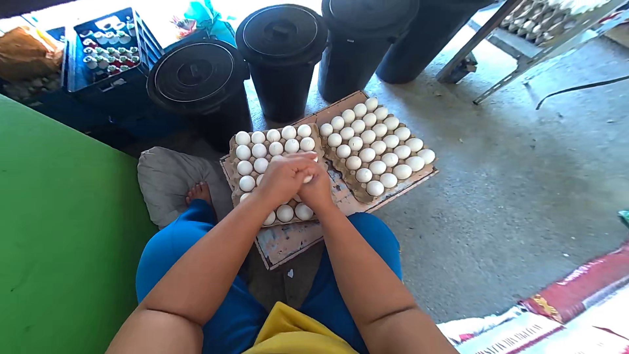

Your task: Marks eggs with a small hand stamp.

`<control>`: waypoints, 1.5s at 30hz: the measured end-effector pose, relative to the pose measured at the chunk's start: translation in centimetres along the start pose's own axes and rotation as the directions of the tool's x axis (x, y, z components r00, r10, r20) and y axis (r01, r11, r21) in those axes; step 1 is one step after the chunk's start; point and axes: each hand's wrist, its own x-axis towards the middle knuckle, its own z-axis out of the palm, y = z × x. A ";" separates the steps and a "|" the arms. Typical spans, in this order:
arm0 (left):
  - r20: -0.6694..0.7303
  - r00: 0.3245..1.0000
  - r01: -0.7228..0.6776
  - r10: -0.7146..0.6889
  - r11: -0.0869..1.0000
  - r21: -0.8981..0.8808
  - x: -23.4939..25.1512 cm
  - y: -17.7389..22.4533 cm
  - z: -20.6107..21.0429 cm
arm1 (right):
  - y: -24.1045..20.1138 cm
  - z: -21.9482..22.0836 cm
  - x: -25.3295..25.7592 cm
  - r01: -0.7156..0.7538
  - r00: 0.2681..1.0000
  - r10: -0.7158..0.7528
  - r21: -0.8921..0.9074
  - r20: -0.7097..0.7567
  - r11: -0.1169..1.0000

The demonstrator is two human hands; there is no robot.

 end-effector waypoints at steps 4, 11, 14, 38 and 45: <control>0.019 0.999 0.033 -0.032 0.998 -0.052 0.3 -0.8 -0.4 | 0.4 0.0 -0.1 0.035 0.999 -0.035 0.029 -0.008 0.999; 0.040 0.995 -0.093 0.091 0.995 0.042 -0.5 0.1 0.2 | -0.3 -0.2 -0.2 -0.012 1.000 0.012 0.042 -0.008 0.999; 0.005 0.999 0.041 -0.041 0.995 -0.089 -0.1 -0.7 -0.2 | 0.4 0.0 -0.1 0.031 0.999 -0.030 0.043 -0.020 0.999; -0.037 0.956 0.276 -0.290 0.937 -0.213 0.0 0.8 0.4 | 1.0 -0.2 0.3 0.106 0.994 -0.101 0.146 -0.040 0.984; -0.033 0.895 0.401 -0.445 0.834 -0.380 0.4 0.2 0.5 | 1.1 -0.1 0.2 0.119 0.993 -0.110 0.240 -0.050 0.963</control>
